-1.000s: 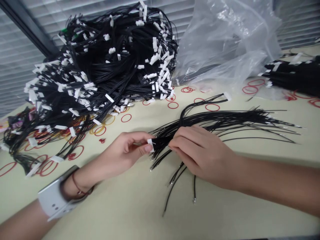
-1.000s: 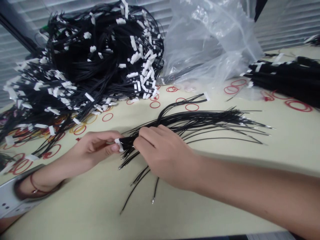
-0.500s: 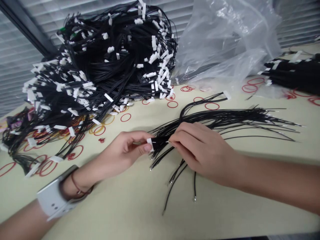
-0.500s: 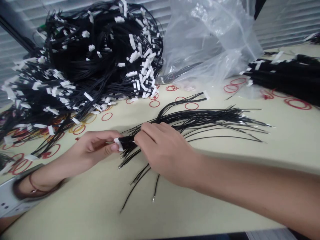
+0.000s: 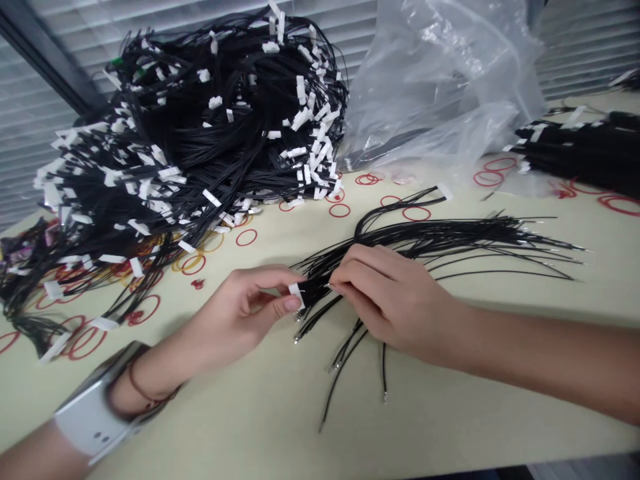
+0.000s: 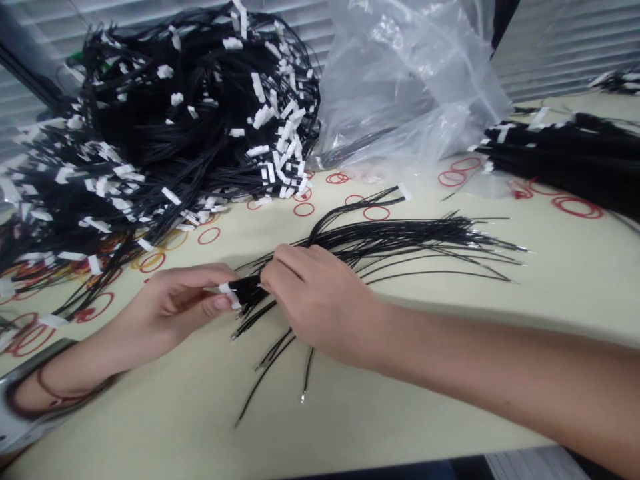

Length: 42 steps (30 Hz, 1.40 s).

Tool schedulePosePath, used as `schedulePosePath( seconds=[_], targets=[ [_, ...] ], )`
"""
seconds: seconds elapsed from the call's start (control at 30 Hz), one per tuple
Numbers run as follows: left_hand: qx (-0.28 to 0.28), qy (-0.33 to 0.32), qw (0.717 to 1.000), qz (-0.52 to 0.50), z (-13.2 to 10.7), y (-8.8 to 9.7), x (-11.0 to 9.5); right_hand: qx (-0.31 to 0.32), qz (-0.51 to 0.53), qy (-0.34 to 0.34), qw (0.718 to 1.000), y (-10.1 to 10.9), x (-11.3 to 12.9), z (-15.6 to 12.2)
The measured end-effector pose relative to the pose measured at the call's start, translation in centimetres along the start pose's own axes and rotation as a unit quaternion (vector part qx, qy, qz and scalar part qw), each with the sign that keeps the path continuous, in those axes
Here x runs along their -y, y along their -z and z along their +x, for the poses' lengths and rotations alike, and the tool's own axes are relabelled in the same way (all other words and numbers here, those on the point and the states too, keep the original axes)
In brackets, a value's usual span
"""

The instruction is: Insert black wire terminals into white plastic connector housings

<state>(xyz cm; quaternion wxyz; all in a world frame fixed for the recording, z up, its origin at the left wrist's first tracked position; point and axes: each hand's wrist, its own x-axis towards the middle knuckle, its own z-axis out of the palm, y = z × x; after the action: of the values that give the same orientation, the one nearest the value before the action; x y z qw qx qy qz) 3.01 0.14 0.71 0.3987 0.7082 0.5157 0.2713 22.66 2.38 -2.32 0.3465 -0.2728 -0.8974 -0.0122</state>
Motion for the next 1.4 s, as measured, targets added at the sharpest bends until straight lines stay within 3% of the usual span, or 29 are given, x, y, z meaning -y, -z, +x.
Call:
schedulePosePath(
  seconds=[0.2,0.47,0.67,0.9,1.0,1.17,1.4],
  targets=[
    [0.032,-0.054,0.996,0.064,-0.1,0.0,0.6,0.002,0.044,-0.03,0.999,0.0,0.3,0.0],
    [0.025,-0.013,0.999,0.031,-0.1,-0.4,0.5,0.0,0.06,-0.013,0.998,-0.3,0.1,0.0],
    [0.029,0.021,0.998,-0.054,0.5,-0.4,0.0,-0.127,0.069,-0.045,0.988,1.0,0.5,-0.2],
    [0.04,0.01,0.996,-0.084,0.8,0.0,-0.1,0.026,0.13,-0.043,0.99,-0.1,1.3,-0.6],
    [0.04,0.016,0.995,-0.088,0.8,0.0,0.1,0.014,0.117,-0.058,0.991,-0.4,0.9,-0.5],
    [0.048,0.035,0.994,-0.089,0.8,0.0,0.1,-0.015,0.125,-0.162,0.979,-0.1,0.9,-0.4],
    [0.035,0.052,0.993,-0.097,0.8,0.0,0.1,-0.019,0.143,-0.176,0.974,-0.1,1.1,-0.5]
  ],
)
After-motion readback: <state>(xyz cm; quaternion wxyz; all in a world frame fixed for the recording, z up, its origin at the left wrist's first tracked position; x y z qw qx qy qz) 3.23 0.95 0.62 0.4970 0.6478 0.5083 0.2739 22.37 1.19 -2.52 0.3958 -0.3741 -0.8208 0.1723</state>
